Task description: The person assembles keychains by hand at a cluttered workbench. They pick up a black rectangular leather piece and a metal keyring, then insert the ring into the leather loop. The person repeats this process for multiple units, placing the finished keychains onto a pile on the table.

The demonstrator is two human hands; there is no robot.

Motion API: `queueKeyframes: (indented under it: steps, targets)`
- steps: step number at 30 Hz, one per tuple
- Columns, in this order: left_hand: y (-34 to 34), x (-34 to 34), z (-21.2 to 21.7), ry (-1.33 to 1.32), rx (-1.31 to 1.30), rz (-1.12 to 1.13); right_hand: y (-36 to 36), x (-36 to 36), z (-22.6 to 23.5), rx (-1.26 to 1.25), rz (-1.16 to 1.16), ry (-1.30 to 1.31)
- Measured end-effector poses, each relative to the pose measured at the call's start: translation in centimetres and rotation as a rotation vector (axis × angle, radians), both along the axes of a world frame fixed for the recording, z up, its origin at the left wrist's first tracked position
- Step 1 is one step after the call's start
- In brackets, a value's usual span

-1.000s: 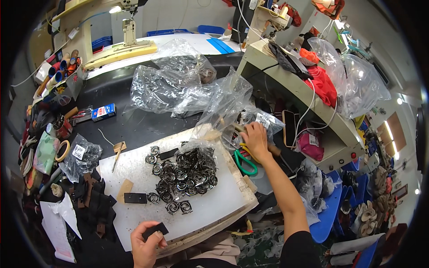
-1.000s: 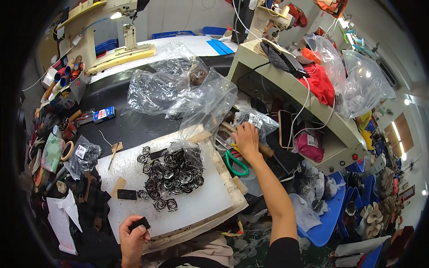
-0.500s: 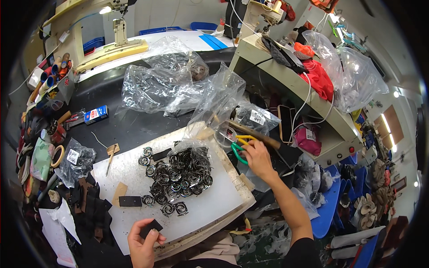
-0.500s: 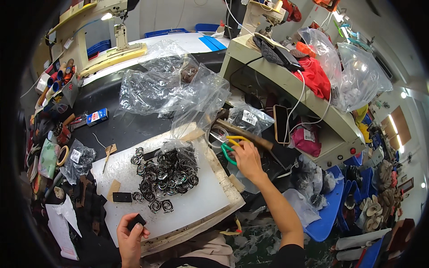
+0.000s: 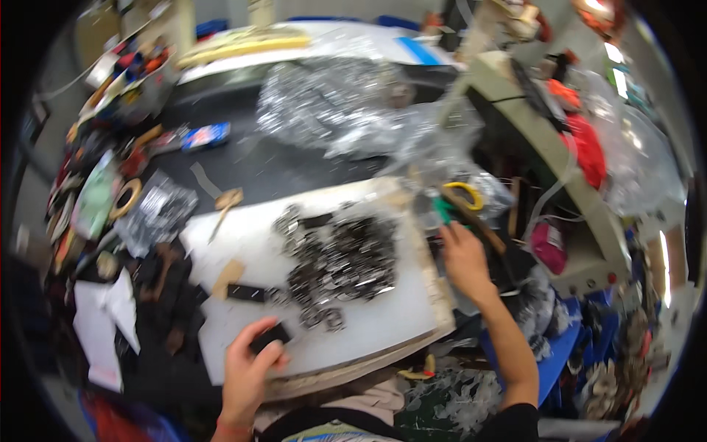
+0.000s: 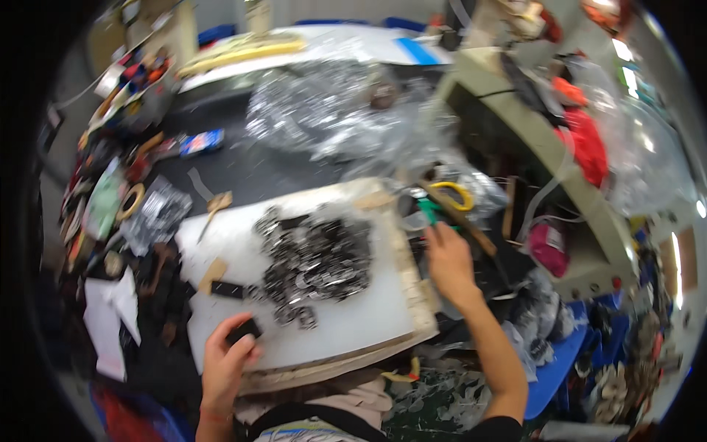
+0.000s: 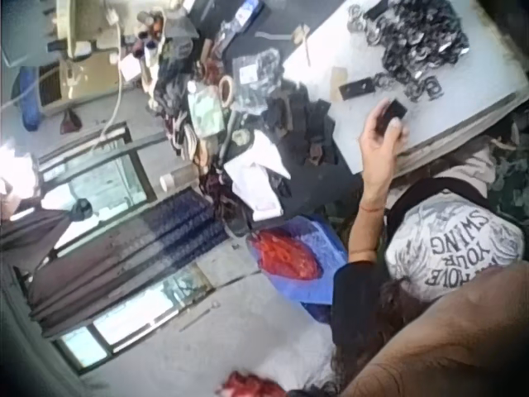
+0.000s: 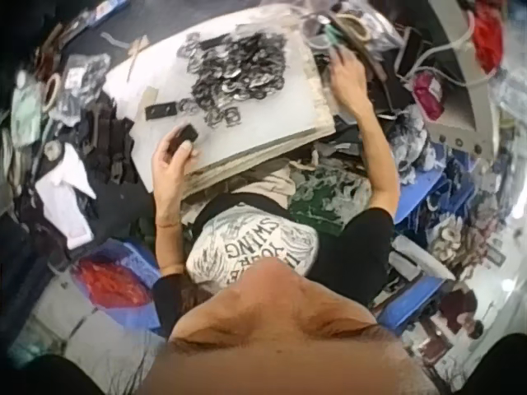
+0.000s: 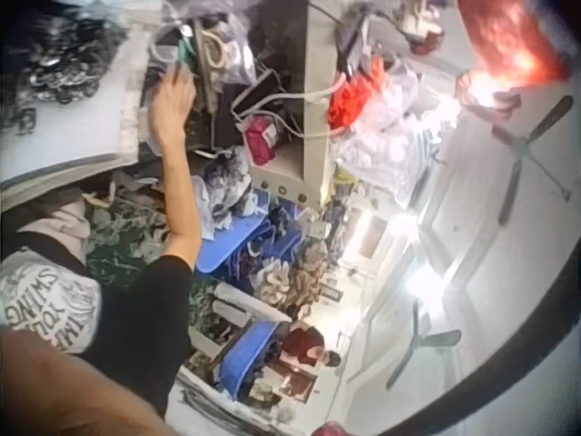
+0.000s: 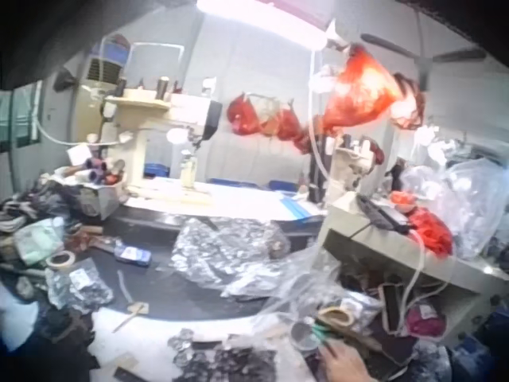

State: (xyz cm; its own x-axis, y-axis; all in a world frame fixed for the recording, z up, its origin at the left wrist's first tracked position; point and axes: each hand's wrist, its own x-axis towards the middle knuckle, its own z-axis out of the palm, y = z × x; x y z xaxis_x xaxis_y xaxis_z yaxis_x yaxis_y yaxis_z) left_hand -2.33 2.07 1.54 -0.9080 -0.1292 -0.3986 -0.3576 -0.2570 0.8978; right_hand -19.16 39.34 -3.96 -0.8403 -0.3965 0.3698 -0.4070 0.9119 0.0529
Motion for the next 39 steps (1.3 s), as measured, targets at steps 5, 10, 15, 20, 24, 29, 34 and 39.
queueKeyframes:
  steps: [5, 10, 15, 20, 24, 29, 34, 39]
  targets:
    - [-0.3, -0.5, -0.1, 0.045, 0.14, -0.123, -0.3, 2.3, 0.9, 0.039, -0.031, -0.105]
    - [-0.3, 0.3, 0.3, 0.092, 0.16, -0.109, 2.3, 0.9, -0.7, 0.106, 0.205, 0.052]
    - [0.1, 0.4, 0.0, 0.134, 0.05, -0.069, -3.2, 5.7, 2.7, -0.475, -0.062, 0.009]
    - [0.6, 0.5, 0.1, 0.141, -0.135, -0.057, -14.2, 11.8, 6.8, -0.422, 0.32, -0.229]
    - [0.6, 0.6, 0.2, 0.177, -0.173, 0.0, -18.5, 12.7, 6.3, -0.367, 0.454, -0.167]
    - [0.2, 1.0, 0.4, 0.189, -0.211, -0.002, -20.0, 12.1, 5.8, -0.294, 0.565, -0.069]
    - [0.2, 1.2, -0.1, 0.191, -0.233, -0.006, -20.6, 11.8, 5.7, -0.244, 0.589, -0.069]
    - [0.6, 1.7, -1.1, 0.199, -0.315, 0.006, -20.4, 11.5, 5.8, -0.218, 0.629, -0.062]
